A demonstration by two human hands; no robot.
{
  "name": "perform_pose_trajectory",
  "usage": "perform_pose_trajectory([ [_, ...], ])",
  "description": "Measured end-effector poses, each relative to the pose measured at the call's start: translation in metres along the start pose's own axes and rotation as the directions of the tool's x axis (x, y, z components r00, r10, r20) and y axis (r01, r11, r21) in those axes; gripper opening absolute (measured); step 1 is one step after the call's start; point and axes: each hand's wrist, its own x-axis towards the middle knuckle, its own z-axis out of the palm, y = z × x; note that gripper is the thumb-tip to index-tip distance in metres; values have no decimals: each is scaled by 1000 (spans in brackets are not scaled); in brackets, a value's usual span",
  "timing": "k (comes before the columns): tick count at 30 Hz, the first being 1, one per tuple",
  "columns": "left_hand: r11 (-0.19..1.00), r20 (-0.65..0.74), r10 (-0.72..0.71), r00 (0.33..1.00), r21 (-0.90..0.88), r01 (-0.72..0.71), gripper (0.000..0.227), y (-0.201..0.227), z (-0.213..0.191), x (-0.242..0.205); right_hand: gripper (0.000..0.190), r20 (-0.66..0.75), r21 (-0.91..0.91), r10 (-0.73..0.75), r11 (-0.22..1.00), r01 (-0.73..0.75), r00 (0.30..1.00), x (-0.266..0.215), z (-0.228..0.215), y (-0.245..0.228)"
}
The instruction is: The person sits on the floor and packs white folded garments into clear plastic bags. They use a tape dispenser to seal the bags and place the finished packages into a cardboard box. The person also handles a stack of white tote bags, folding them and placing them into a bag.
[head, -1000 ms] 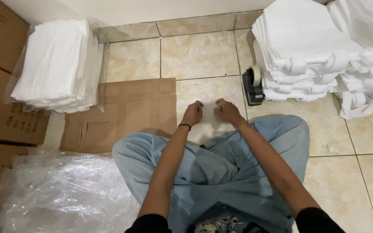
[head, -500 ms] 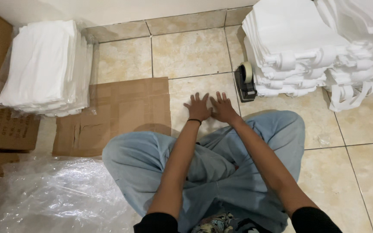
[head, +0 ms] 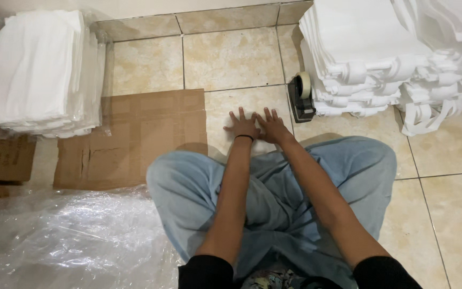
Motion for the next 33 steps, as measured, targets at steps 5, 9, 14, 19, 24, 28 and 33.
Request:
perform_pose_trajectory([
  [5,995,-34,28,999,95,-25,70,0,-10,-24,84,-9,48,-14,999,15,1000,-3,0,1],
  [9,994,-116,100,988,44,-96,69,-8,15,10,83,84,66,-21,998,15,996,42,23,22],
  [14,957,-314,275,909,2,-290,59,34,-81,-29,80,-59,465,-190,863,196,980,-32,-109,-5],
  [19,869,-456,481,749,135,-476,71,116,-179,-51,81,-441,396,-264,800,450,858,-53,-191,51],
  [24,726,-582,592,558,84,-682,67,241,-214,-19,78,-621,154,-159,936,318,768,-126,-267,146],
  [28,650,-592,634,497,60,-758,61,341,-226,-17,68,-618,231,99,971,60,780,-183,-298,222],
  [33,517,-567,771,290,292,-805,84,423,-209,-7,75,-790,34,87,994,-99,607,-240,-310,297],
])
